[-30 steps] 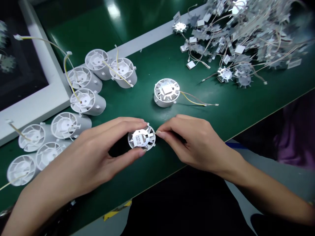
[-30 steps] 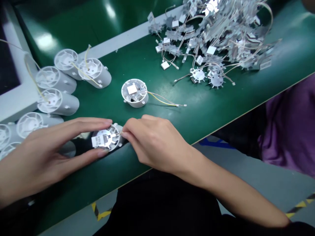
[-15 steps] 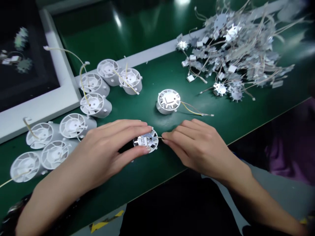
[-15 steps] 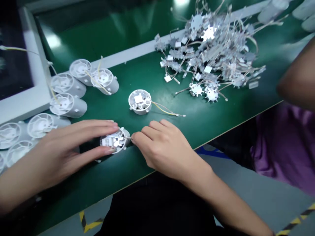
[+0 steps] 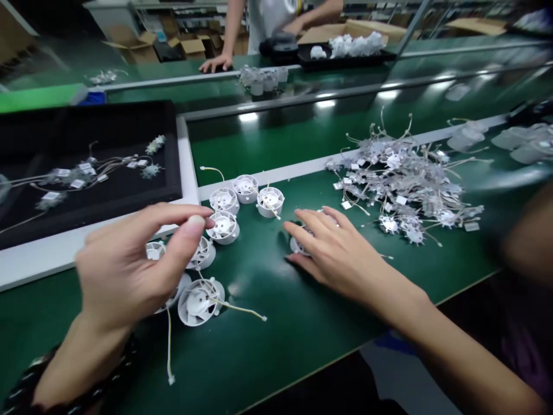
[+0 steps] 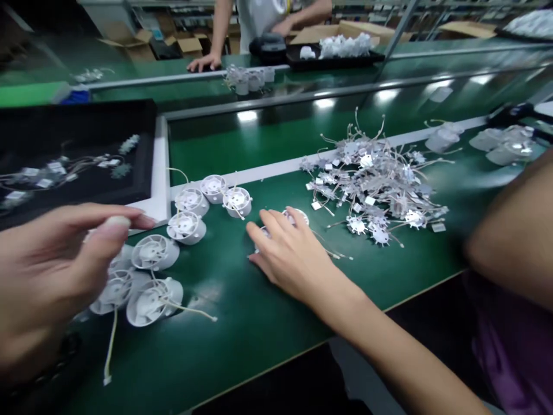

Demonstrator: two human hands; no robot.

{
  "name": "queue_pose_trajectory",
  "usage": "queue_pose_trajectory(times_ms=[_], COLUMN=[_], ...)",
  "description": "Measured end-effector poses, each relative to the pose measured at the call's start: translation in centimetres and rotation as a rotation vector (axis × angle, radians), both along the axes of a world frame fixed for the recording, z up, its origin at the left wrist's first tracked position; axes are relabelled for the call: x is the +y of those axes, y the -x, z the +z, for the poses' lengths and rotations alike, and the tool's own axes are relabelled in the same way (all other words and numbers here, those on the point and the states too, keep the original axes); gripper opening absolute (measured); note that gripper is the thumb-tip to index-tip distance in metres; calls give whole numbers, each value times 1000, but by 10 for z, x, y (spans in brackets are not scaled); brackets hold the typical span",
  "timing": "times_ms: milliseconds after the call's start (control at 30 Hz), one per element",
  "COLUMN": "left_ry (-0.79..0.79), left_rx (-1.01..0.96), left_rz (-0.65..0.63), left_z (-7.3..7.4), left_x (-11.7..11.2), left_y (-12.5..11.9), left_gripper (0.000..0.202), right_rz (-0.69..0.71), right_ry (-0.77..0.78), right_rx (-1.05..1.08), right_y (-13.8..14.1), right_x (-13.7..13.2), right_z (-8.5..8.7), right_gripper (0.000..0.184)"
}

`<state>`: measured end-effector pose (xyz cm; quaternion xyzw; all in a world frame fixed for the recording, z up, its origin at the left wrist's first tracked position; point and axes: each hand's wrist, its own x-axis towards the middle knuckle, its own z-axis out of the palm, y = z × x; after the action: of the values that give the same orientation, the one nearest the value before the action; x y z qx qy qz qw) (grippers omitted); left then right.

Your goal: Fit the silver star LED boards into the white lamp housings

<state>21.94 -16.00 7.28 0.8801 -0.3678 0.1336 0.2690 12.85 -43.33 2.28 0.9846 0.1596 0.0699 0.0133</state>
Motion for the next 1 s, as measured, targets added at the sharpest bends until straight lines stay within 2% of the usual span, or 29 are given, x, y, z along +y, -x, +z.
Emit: queue_pose_trajectory(times_ms=[67, 167, 267, 367, 500, 567, 733, 833, 1000], left_ry=[83, 105, 98, -15, -369, -464, -481, -424, -408], left_rx=[-59, -77, -54, -4, -43, -96, -76, -44, 87], left_rz=[46, -6, -110, -243, -358, -360, -344, -365, -487], left_z=[-6, -13, -15, -15, -21, -25, -37, -40, -35], left_x=[-16, -26, -25, -26, -30, -33, -41, -45, -46], left_y=[6, 7, 3, 2, 8, 12, 17, 18, 21], left_gripper=[19, 20, 15, 15, 42, 47, 50, 40, 30], right_rz=[-27, 15, 49, 9, 3, 0, -87, -147, -16], right_ry=[28, -42, -49, -81, -227, -313, -504, -577, -532], right_rx=[-30, -23, 70, 123, 150, 155, 161, 173, 150], right_y=[-15, -44, -61, -44, 2, 15, 18, 18, 27], right_x=[-4, 2, 15, 26, 31, 29, 24, 21, 12], right_z=[8, 20, 25, 22, 13, 8, 0, 0, 3], right_gripper=[50, 68, 62, 48, 27, 21, 22, 19, 20])
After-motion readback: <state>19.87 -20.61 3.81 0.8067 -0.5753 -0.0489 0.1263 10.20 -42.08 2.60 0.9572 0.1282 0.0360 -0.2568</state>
